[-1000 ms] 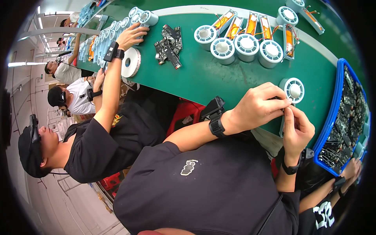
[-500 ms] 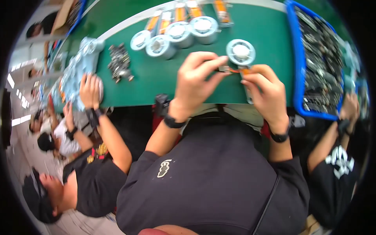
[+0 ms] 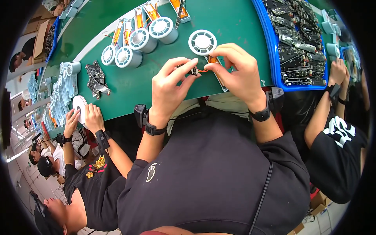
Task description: The person assembles fans by connecting the wires of a fan housing to a circuit board and fitting the board into the housing. They then apply a strip of tape to a battery and set the components aside on the table.
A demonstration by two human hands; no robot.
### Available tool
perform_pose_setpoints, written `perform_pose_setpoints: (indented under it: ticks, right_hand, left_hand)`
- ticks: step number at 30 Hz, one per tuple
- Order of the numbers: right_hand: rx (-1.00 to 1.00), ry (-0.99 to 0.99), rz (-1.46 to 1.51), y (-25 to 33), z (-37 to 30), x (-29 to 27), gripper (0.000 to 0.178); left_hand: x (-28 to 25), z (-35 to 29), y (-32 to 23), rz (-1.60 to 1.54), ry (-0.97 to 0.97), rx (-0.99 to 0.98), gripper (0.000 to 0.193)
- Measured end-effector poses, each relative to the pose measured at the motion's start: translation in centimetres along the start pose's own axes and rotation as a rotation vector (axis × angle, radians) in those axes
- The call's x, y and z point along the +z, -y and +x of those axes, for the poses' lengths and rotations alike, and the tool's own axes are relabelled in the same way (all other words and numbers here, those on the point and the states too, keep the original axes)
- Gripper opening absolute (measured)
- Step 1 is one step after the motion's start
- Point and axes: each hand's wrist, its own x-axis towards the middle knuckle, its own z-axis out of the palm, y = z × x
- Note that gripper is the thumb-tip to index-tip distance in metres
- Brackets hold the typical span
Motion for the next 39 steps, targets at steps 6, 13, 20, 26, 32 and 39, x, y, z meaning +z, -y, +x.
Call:
perform_pose_setpoints:
  ticks: [6,13,20,26,32,39]
  right_hand:
    - [0.003,0.061,-0.058,-0.9,-0.6,-0.8,0.018]
    - [0.069,0.208,-0.022,0.0,-0.2,-0.6,0.017]
    - [-0.121,0.123,-0.018,-0.8,0.1,0.4,0.018]
    - [0.051,-0.140,0.066,-1.7,-1.4,2.4,0.017]
    - [0.496,-0.154,0.747,-1.7,-1.7,2.7,0.015]
    - [0.155,-0.253,0.297,-2.2,-1.6,3.3,0.013]
  left_hand:
    - [0.5,0.1,0.5,0.014,-0.064,0.032,0.044]
    - [0.5,0.5,0.5,0.027,-0.074,0.057,0.044]
    - [0.9,0.4,0.4,0.012,-0.107,0.072,0.042]
    - [1.0,0.4,-0.1,0.079,-0.070,0.099,0.038]
    - [1.3,0.1,-0.2,0.081,-0.079,0.068,0.035]
    - [1.4,0.0,-0.7,0.062,-0.073,0.050,0.037]
